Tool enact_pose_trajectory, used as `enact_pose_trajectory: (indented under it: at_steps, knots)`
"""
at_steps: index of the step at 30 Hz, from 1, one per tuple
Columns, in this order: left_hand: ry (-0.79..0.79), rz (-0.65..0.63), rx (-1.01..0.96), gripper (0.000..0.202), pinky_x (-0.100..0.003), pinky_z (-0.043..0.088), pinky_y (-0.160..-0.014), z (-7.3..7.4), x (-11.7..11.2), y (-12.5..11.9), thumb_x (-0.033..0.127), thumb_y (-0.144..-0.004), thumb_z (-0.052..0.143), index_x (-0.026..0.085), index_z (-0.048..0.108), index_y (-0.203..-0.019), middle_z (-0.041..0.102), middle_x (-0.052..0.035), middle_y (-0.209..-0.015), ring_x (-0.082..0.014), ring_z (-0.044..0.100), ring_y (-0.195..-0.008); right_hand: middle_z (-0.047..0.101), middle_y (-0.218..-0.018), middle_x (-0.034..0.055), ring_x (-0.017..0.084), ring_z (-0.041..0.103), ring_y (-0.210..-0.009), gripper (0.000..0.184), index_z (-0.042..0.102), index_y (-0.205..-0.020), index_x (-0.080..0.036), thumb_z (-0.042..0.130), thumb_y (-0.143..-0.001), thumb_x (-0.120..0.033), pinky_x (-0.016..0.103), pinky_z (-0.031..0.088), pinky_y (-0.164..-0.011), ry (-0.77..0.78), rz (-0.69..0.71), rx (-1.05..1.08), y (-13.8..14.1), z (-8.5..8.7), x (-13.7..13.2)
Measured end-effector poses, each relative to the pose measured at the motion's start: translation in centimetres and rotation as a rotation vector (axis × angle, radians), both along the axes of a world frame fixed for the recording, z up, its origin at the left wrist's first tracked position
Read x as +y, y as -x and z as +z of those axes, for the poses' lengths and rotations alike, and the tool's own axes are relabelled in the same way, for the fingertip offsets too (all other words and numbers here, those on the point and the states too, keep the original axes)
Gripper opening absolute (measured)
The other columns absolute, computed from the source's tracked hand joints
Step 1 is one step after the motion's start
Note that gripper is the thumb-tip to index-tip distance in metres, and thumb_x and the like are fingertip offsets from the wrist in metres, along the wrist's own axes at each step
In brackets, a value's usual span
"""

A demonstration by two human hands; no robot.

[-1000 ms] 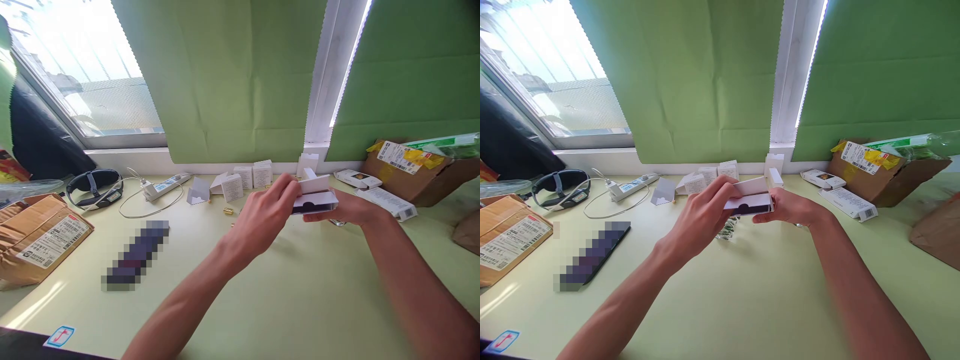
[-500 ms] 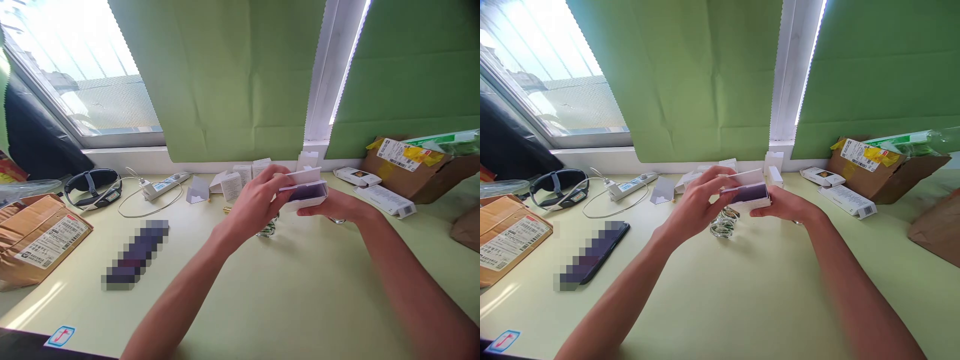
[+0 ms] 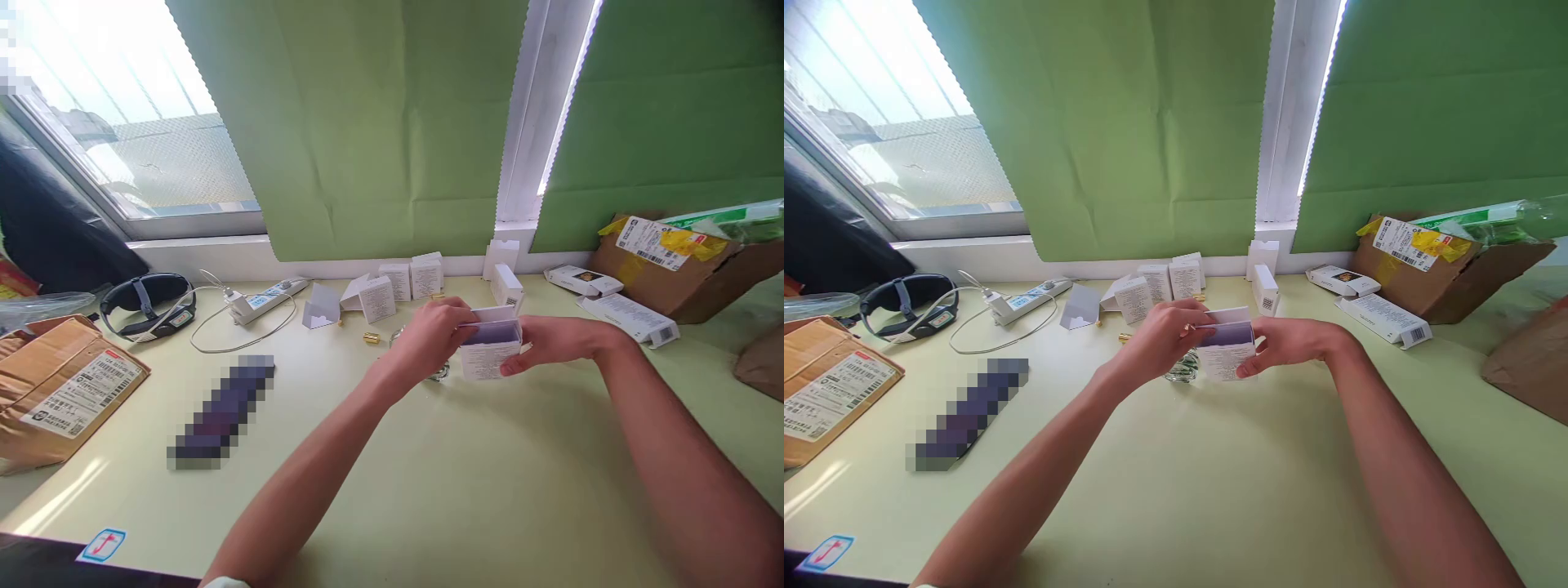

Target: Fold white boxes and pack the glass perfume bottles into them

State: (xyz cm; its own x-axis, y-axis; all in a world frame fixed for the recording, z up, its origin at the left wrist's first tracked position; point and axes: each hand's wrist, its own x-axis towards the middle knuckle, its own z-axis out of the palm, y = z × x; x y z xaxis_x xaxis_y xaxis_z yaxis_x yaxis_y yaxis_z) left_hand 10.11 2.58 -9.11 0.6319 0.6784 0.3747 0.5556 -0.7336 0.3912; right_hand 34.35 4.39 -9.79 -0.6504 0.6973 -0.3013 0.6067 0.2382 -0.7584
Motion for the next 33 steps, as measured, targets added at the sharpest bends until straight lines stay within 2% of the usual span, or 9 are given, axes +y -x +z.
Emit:
enact_pose_trajectory:
  at_steps: [3, 7, 10, 14, 19, 22, 27, 29, 33]
  knots:
    - [0.031, -0.037, 0.103, 0.027, -0.027, 0.045, -0.067, -1.4, 0.3, -0.6, 0.021, -0.099, 0.045, 0.019, 0.072, -0.105, 0.066, -0.0065, -0.101, -0.0153, 0.061, -0.076, 0.071, -0.121, 0.0018, 0.031, 0.065, -0.109, 0.066, 0.063, -0.133, -0.038, 0.077, -0.071, -0.054, 0.036, 0.053, -0.083, -0.107, -0.129, -0.023, -0.8, 1.1, -0.5]
    - [0.117, -0.117, 0.162, 0.033, -0.028, 0.047, -0.073, -1.8, 0.5, -0.5, 0.032, -0.103, 0.041, 0.020, 0.060, -0.127, 0.061, -0.0094, -0.114, -0.0168, 0.062, -0.086, 0.063, -0.138, 0.0022, 0.031, 0.063, -0.112, 0.070, 0.057, -0.139, -0.040, 0.072, -0.074, -0.060, 0.036, 0.054, -0.078, -0.178, -0.205, -0.043, -0.9, 1.6, -0.9]
    - [0.193, -0.120, 0.132, 0.031, -0.029, 0.049, -0.077, -1.8, 0.7, -0.1, 0.033, -0.102, 0.043, 0.020, 0.060, -0.124, 0.060, -0.0093, -0.115, -0.0157, 0.061, -0.087, 0.064, -0.134, 0.0042, 0.030, 0.064, -0.107, 0.073, 0.056, -0.140, -0.039, 0.071, -0.073, -0.062, 0.036, 0.054, -0.074, -0.163, -0.199, -0.061, -0.3, 1.2, -0.7]
    - [0.309, -0.059, 0.078, 0.028, -0.028, 0.050, -0.075, -2.3, 1.0, -0.1, 0.034, -0.100, 0.046, 0.022, 0.060, -0.121, 0.057, -0.0079, -0.119, -0.0138, 0.061, -0.085, 0.067, -0.123, 0.0066, 0.027, 0.067, -0.096, 0.068, 0.056, -0.140, -0.035, 0.069, -0.078, -0.060, 0.034, 0.055, -0.070, -0.076, -0.164, -0.017, 0.3, 0.8, -0.5]
    - [0.412, -0.008, 0.036, 0.027, -0.028, 0.052, -0.074, -2.5, 1.0, -0.5, 0.033, -0.097, 0.049, 0.024, 0.061, -0.120, 0.058, -0.0070, -0.119, -0.0142, 0.063, -0.087, 0.066, -0.109, 0.0054, 0.027, 0.070, -0.095, 0.076, 0.045, -0.148, -0.041, 0.073, -0.078, -0.056, 0.039, 0.056, -0.078, 0.015, -0.210, 0.021, 0.3, 0.5, -0.2]
    - [0.420, -0.023, 0.024, 0.027, -0.029, 0.053, -0.077, -2.4, 1.0, -0.6, 0.032, -0.097, 0.049, 0.025, 0.061, -0.120, 0.060, -0.0066, -0.117, -0.0154, 0.063, -0.090, 0.063, -0.103, 0.0041, 0.027, 0.071, -0.091, 0.087, 0.039, -0.151, -0.041, 0.077, -0.074, -0.056, 0.043, 0.057, -0.081, 0.062, -0.252, 0.023, 0.2, 0.0, 0.1]
    - [0.461, -0.076, 0.015, 0.025, -0.030, 0.051, -0.078, -2.7, 1.5, -0.6, 0.029, -0.097, 0.048, 0.025, 0.062, -0.118, 0.065, -0.0043, -0.107, -0.0165, 0.062, -0.092, 0.064, -0.095, 0.0023, 0.026, 0.071, -0.087, 0.091, 0.042, -0.150, -0.039, 0.081, -0.070, -0.053, 0.044, 0.058, -0.083, 0.093, -0.297, 0.079, -0.1, -0.7, 0.6]
    - [0.484, -0.070, 0.016, 0.026, -0.030, 0.051, -0.079, -2.8, 1.7, -0.5, 0.031, -0.097, 0.049, 0.026, 0.061, -0.120, 0.064, -0.0045, -0.110, -0.0167, 0.062, -0.093, 0.065, -0.097, 0.0014, 0.025, 0.072, -0.086, 0.088, 0.041, -0.150, -0.040, 0.080, -0.072, -0.052, 0.042, 0.058, -0.083, 0.115, -0.278, 0.089, -0.4, -0.6, 0.5]
    - [0.488, -0.037, 0.004, 0.027, -0.030, 0.050, -0.081, -2.8, 1.5, -0.5, 0.032, -0.099, 0.045, 0.024, 0.058, -0.122, 0.062, -0.0060, -0.119, -0.0172, 0.061, -0.099, 0.066, -0.116, 0.0029, 0.025, 0.073, -0.095, 0.076, 0.038, -0.151, -0.041, 0.069, -0.083, -0.055, 0.039, 0.058, -0.083, 0.139, -0.258, 0.109, -1.0, 0.2, 0.0]
